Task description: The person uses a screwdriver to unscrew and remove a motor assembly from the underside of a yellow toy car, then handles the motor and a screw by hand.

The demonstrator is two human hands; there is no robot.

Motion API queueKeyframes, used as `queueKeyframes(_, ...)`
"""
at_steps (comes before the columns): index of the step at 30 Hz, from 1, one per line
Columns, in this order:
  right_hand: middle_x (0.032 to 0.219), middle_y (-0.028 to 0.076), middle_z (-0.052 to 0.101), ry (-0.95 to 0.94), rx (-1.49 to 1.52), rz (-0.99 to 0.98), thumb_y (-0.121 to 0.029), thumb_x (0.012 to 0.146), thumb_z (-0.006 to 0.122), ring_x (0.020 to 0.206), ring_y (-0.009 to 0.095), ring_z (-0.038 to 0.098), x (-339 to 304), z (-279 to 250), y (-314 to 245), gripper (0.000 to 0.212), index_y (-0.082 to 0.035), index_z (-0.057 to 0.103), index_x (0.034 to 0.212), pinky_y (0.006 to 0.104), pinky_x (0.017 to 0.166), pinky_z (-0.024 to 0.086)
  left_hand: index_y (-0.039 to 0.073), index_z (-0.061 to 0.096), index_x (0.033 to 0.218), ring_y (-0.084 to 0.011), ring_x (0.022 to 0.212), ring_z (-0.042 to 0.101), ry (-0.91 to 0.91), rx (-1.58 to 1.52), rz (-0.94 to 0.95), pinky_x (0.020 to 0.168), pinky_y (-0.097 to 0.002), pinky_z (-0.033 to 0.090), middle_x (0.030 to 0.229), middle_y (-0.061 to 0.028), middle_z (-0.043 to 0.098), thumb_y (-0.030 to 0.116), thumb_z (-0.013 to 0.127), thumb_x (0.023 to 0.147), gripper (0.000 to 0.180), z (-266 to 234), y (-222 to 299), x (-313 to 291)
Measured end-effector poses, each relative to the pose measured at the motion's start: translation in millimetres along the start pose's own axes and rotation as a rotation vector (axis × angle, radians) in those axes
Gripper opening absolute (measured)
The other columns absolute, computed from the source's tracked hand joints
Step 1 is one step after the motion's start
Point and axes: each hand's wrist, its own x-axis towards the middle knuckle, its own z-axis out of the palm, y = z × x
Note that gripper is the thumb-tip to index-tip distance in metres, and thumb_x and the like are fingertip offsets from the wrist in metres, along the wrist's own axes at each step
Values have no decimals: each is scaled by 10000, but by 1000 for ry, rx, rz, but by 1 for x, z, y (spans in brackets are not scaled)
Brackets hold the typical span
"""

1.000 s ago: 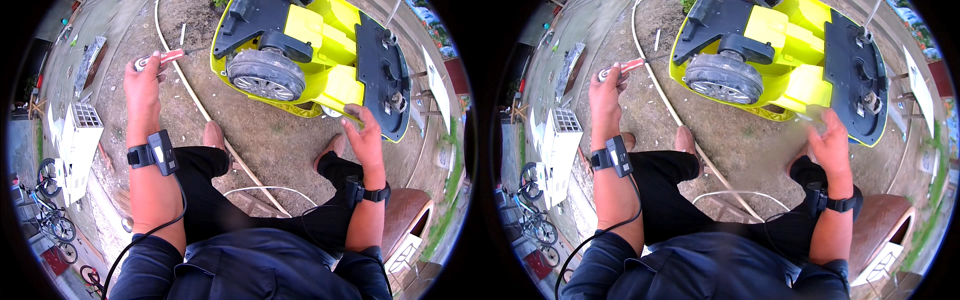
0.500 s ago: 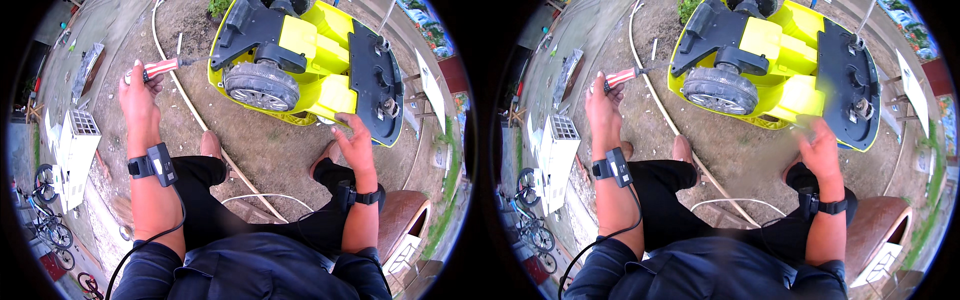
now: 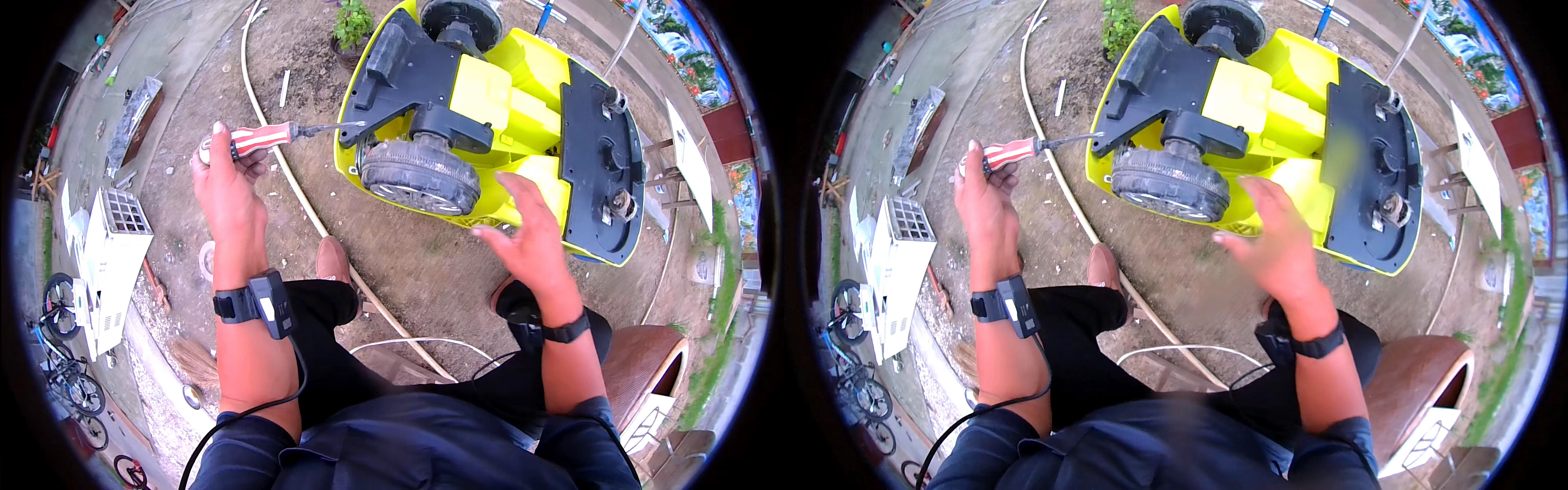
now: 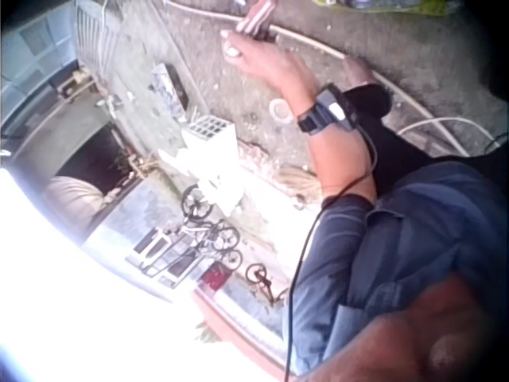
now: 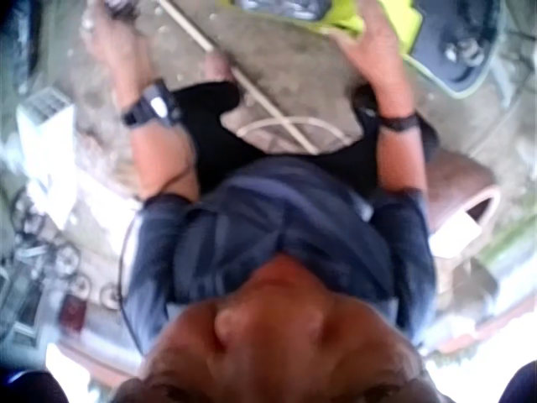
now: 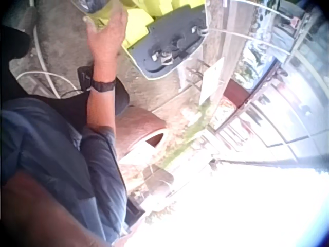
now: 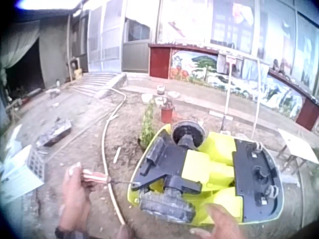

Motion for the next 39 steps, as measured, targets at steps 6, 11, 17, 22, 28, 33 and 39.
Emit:
queueKeyframes(6, 1337, 207, 604, -83, 119, 59, -299, 673, 922, 1239, 388, 592, 32, 45, -1, 916, -39, 485, 1434, 430, 1053, 491, 109, 561, 1050, -153, 669, 677, 3, -66, -15, 584, -284, 493, 849, -42, 702, 318, 654, 1016, 231, -1, -1, 12)
queueKeyframes(11, 1238, 205, 653, -179, 103, 114, -327, 664, 934, 1149, 388, 646, 43, 46, 1, 871, -34, 518, 1372, 435, 994, 520, 102, 564, 1064, -149, 666, 673, 18, -74, -9, 584, -276, 490, 842, -43, 697, 316, 656, 1015, 237, 1, -2, 14)
queueKeyframes(17, 1199, 192, 669, -163, 52, 49, -350, 658, 935, 1103, 389, 660, 45, 45, 5, 835, -44, 548, 1331, 444, 955, 533, 94, 574, 1057, -146, 667, 674, 37, -81, -6, 584, -272, 491, 842, -47, 699, 307, 650, 1021, 230, 3, 1, 14)
queueKeyframes(22, 1192, 193, 672, -165, 66, 46, -356, 653, 938, 1090, 387, 666, 45, 44, 6, 834, -41, 555, 1323, 439, 944, 538, 93, 581, 1042, -144, 668, 676, 16, -78, 2, 585, -263, 490, 837, -47, 697, 304, 642, 1029, 220, 4, 0, 16)
queueKeyframes(28, 1150, 205, 692, -240, 91, 117, -349, 646, 953, 1078, 378, 684, 48, 40, 4, 854, -39, 547, 1330, 425, 944, 541, 98, 581, 1041, -145, 669, 676, 26, -74, -8, 586, -267, 491, 838, -42, 697, 307, 641, 1029, 218, 4, 0, 17)
queueKeyframes(33, 1093, 212, 708, -284, 86, 163, -327, 644, 955, 1046, 385, 696, 52, 35, -4, 840, -39, 545, 1319, 426, 921, 546, 101, 574, 1046, -152, 672, 685, 41, -80, -26, 585, -277, 499, 848, -41, 703, 308, 655, 1022, 224, -2, 1, 18)
queueKeyframes(39, 1154, 221, 694, -291, 53, 172, -320, 659, 947, 1095, 383, 682, 50, 36, -4, 840, -42, 540, 1339, 417, 951, 537, 98, 568, 1045, -161, 684, 695, 10, -92, 1, 574, -281, 508, 865, -55, 710, 319, 665, 1016, 243, -1, -4, 20)
